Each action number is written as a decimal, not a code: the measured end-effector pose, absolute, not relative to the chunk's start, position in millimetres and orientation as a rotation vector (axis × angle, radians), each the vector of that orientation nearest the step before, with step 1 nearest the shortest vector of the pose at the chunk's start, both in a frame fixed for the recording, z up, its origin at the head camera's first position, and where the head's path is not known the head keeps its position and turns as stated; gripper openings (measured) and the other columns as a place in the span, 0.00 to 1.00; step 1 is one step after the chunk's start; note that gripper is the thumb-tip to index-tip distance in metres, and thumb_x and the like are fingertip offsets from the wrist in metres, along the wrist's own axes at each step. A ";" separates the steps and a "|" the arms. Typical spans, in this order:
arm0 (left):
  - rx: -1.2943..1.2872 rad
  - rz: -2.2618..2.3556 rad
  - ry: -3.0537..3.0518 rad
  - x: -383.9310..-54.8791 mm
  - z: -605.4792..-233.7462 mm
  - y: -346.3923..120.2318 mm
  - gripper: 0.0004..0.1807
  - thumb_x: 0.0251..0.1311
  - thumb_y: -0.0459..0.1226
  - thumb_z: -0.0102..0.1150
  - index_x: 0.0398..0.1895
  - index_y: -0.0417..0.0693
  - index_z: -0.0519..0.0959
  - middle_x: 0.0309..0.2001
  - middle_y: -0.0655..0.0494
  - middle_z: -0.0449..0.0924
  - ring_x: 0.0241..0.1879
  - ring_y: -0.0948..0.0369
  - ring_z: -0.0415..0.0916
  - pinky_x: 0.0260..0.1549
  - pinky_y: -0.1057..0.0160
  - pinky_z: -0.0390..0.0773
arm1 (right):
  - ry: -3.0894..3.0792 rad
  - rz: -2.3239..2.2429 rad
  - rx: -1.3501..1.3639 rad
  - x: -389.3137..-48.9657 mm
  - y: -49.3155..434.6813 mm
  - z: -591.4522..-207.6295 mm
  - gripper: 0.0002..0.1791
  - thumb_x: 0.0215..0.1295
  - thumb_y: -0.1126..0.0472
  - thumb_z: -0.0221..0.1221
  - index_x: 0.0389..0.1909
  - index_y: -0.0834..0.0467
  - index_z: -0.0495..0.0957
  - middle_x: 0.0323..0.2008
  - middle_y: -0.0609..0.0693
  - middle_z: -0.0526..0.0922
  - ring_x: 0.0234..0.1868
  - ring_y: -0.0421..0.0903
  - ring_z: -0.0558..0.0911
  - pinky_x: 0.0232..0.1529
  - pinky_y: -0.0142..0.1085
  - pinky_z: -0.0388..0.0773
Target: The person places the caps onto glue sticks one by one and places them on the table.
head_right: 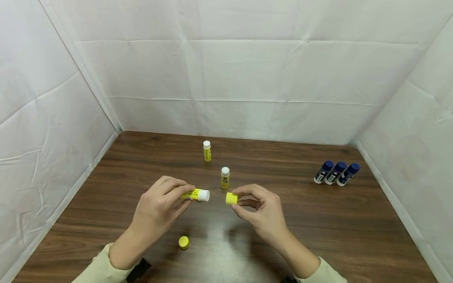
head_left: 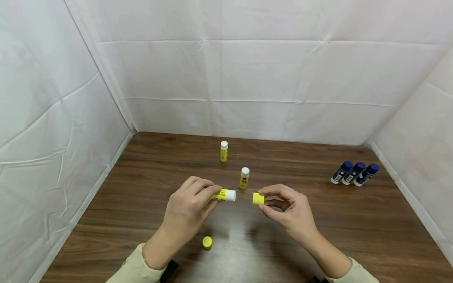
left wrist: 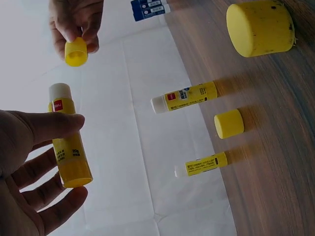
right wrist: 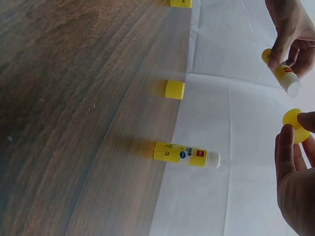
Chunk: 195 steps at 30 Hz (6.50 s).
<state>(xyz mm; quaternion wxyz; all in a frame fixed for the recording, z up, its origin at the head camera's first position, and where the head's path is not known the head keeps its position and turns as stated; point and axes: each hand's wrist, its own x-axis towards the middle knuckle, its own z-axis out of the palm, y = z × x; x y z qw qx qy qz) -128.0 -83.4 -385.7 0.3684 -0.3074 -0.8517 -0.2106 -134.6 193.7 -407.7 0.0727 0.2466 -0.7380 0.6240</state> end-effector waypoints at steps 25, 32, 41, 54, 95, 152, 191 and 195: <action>-0.796 -0.487 -2.146 -126.6 -385.3 -69.7 0.18 0.40 0.32 0.84 0.38 0.50 0.90 0.37 0.59 0.85 0.39 0.61 0.79 0.33 0.66 0.84 | -2.195 1.863 0.756 -133.0 182.8 -405.5 0.17 0.56 0.75 0.71 0.46 0.62 0.83 0.46 0.59 0.84 0.44 0.46 0.86 0.43 0.41 0.87; -0.803 -0.493 -2.155 -126.3 -385.8 -66.8 0.18 0.40 0.32 0.84 0.39 0.50 0.90 0.37 0.60 0.85 0.39 0.61 0.79 0.33 0.66 0.84 | -2.196 1.873 0.743 -131.9 180.0 -403.4 0.16 0.56 0.74 0.71 0.45 0.61 0.83 0.46 0.57 0.84 0.44 0.46 0.86 0.43 0.40 0.87; -0.798 -0.472 -2.174 -125.8 -386.1 -64.6 0.18 0.41 0.33 0.84 0.38 0.51 0.90 0.37 0.60 0.85 0.39 0.61 0.79 0.33 0.67 0.84 | -2.189 1.850 0.782 -131.1 176.8 -403.9 0.16 0.56 0.75 0.71 0.45 0.62 0.83 0.46 0.58 0.84 0.43 0.46 0.86 0.43 0.39 0.87; -0.806 -0.479 -2.165 -125.1 -386.7 -63.8 0.19 0.40 0.32 0.84 0.39 0.51 0.89 0.38 0.60 0.85 0.39 0.61 0.78 0.33 0.67 0.84 | -2.177 1.868 0.757 -129.1 175.7 -404.5 0.15 0.56 0.75 0.71 0.45 0.62 0.83 0.46 0.58 0.84 0.45 0.45 0.86 0.45 0.40 0.86; -0.837 -0.454 -2.168 -121.8 -382.7 -52.5 0.14 0.46 0.34 0.82 0.38 0.51 0.90 0.38 0.59 0.85 0.39 0.60 0.78 0.35 0.67 0.84 | -2.174 1.880 0.753 -126.0 174.3 -403.7 0.15 0.57 0.74 0.70 0.45 0.62 0.84 0.46 0.58 0.84 0.43 0.47 0.87 0.42 0.40 0.87; -0.883 -0.500 -2.276 -121.6 -393.2 -51.2 0.15 0.47 0.39 0.81 0.40 0.52 0.88 0.36 0.62 0.84 0.38 0.64 0.79 0.28 0.69 0.84 | -2.248 1.680 0.772 -125.5 172.6 -401.5 0.15 0.53 0.70 0.74 0.42 0.57 0.87 0.42 0.51 0.87 0.41 0.45 0.88 0.41 0.38 0.87; -0.732 -0.524 -2.374 -131.0 -400.5 -86.0 0.22 0.49 0.40 0.81 0.49 0.54 0.86 0.39 0.62 0.87 0.41 0.61 0.83 0.33 0.63 0.85 | -2.874 0.279 0.727 -209.5 318.7 -341.5 0.13 0.59 0.68 0.71 0.46 0.61 0.87 0.42 0.57 0.88 0.37 0.50 0.86 0.34 0.43 0.85; -0.719 -0.529 -2.384 -130.1 -401.8 -87.3 0.22 0.49 0.40 0.81 0.49 0.55 0.86 0.40 0.63 0.87 0.42 0.62 0.83 0.34 0.63 0.85 | -2.937 0.167 0.684 -227.3 335.2 -343.9 0.13 0.61 0.68 0.68 0.48 0.63 0.86 0.43 0.59 0.87 0.39 0.54 0.86 0.37 0.49 0.84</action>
